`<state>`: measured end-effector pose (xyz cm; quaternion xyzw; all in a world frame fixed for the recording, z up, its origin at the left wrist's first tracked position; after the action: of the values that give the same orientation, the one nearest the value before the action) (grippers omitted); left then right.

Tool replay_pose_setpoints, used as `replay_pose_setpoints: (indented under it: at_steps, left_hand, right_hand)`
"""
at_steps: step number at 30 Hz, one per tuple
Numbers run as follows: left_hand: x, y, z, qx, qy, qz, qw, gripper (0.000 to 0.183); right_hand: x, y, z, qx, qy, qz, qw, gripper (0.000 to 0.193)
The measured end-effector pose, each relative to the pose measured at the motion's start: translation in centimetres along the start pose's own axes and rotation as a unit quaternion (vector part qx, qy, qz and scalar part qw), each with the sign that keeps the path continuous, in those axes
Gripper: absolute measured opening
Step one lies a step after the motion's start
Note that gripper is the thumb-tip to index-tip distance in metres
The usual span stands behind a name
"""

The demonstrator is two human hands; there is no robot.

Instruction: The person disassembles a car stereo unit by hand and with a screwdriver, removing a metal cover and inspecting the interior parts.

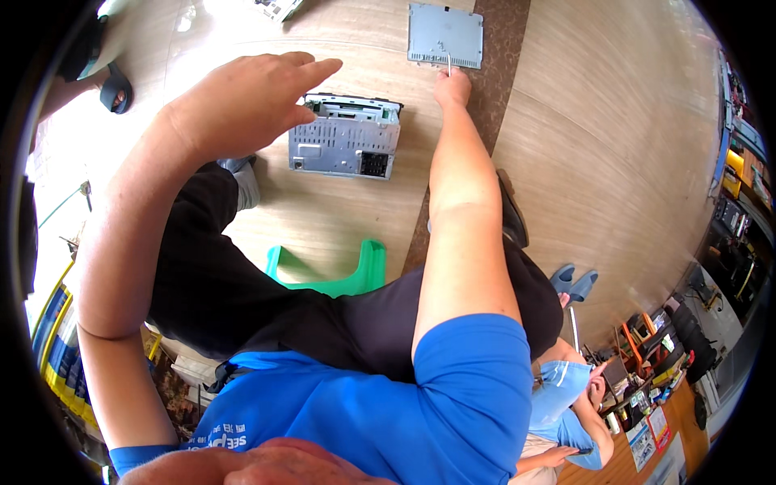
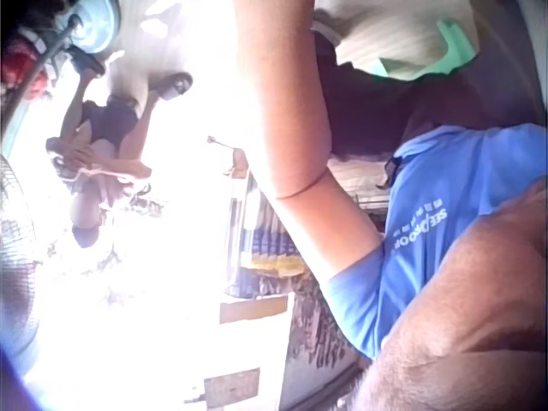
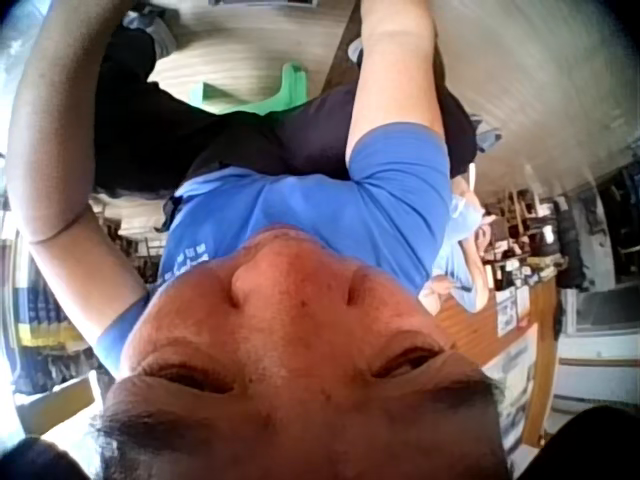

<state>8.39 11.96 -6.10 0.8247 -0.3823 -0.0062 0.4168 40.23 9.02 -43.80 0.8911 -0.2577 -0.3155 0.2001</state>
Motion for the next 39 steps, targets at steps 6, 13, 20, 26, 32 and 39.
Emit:
replay_pose_setpoints:
  at_steps: [6, 13, 20, 26, 32, 39]
  left_hand:
    - [-0.1, -0.5, 0.4, -0.01, -0.011, -0.008, 1.0, 0.055]
    - [-0.1, -0.8, 0.6, -0.018, -0.009, -0.009, 1.0, 0.055]
    - [0.2, -1.1, 0.6, -0.016, -0.004, -0.007, 1.0, 0.055]
    - [0.4, -1.5, 0.7, -0.025, -0.008, -0.003, 1.0, 0.055]
    - [0.3, -1.9, 1.4, 0.011, -0.029, 0.015, 0.999, 0.045]
    - [0.4, -2.2, 1.5, 0.0, -0.028, 0.024, 0.999, 0.048]
  right_hand:
    - [-1.1, 0.4, 0.4, 0.025, -0.007, -0.004, 1.0, 0.021]
    - [-1.2, 0.4, 0.4, 0.016, -0.021, 0.003, 1.0, 0.024]
    - [-1.2, 0.0, 0.2, 0.023, -0.04, 0.013, 0.999, 0.022]
    - [-2.0, 0.1, 0.5, 0.047, -0.061, 0.011, 0.997, 0.019]
    - [-2.0, -0.3, 0.7, 0.042, -0.068, 0.008, 0.997, 0.018]
    - [-2.2, -0.2, 0.7, 0.05, -0.089, 0.021, 0.995, 0.017]
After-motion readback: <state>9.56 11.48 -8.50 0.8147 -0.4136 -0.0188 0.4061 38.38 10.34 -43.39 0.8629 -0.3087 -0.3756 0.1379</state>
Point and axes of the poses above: each hand's wrist, its own y-axis away from the middle knuckle, its own z-axis out of the palm, x = y × z, the point moved 2 cm from there along -y, towards the middle knuckle, and after that the axes turned 15 degrees about -x, right-handed, at the moved point
